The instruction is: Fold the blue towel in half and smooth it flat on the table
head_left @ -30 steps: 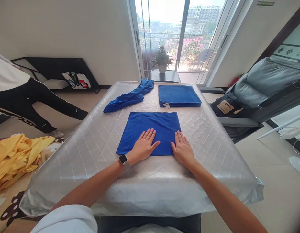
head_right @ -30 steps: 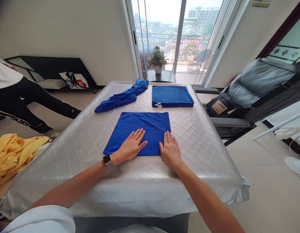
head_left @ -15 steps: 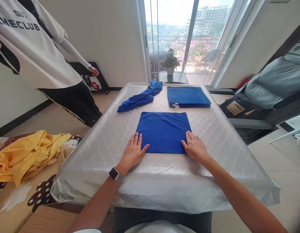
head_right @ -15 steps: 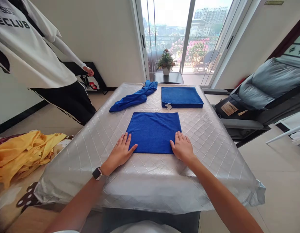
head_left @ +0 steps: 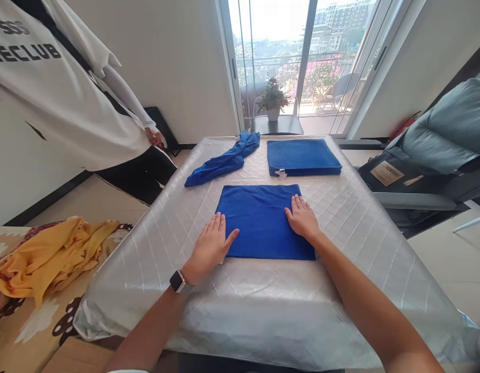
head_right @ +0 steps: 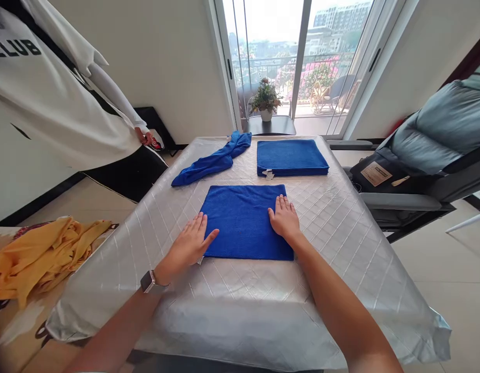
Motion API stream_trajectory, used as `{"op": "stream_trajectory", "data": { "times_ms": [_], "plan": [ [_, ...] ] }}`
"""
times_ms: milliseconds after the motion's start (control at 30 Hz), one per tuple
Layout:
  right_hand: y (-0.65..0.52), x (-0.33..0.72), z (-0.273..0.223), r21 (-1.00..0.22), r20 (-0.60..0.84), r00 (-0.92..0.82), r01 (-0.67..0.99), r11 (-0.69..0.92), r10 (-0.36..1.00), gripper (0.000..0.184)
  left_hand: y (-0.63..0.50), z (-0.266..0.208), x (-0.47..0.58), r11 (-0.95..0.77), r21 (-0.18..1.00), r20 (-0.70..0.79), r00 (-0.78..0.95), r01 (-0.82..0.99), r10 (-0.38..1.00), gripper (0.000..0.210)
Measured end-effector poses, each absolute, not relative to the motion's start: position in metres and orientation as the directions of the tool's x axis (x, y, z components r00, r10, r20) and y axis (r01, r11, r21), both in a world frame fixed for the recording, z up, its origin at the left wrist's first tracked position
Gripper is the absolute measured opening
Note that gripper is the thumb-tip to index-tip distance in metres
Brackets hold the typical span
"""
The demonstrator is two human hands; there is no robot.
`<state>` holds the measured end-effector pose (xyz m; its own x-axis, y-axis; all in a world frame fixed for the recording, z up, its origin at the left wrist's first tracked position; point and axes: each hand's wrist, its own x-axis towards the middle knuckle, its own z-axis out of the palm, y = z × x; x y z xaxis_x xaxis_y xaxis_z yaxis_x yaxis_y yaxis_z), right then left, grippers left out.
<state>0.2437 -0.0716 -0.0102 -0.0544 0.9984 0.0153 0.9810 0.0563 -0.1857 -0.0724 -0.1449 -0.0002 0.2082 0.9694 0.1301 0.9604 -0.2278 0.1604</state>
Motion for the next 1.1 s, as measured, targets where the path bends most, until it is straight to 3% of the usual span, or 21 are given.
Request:
{"op": "stream_trajectory", "data": {
  "times_ms": [133,267,433,833,1100],
  "plan": [
    [-0.075,0.243,-0.007,-0.187,0.041,-0.053,0.981,0.059,0.998,0.068,-0.103,0.018,0.020,-0.547,0.140,0.145,0.529,0.825,0.836,0.079],
    [-0.077,0.244,-0.009,-0.167,0.058,-0.076,0.982,0.085,0.995,0.065,-0.064,0.013,0.101,-0.656,0.129,0.198,0.629,0.743,0.752,0.075],
    [-0.076,0.244,-0.011,-0.167,0.058,-0.062,0.983,0.071,0.996,0.066,-0.047,-0.003,0.099,-0.562,0.158,0.111,0.551,0.812,0.827,0.078],
    [-0.074,0.241,-0.006,-0.160,0.025,-0.021,0.987,0.024,0.999,0.066,-0.053,-0.013,-0.077,-0.152,0.099,0.019,0.151,0.983,0.988,0.089],
    [-0.071,0.246,-0.008,-0.120,-0.004,-0.036,0.992,0.035,0.999,0.068,-0.053,-0.014,-0.089,-0.111,0.136,0.005,0.112,0.984,0.994,0.095]
  ]
}}
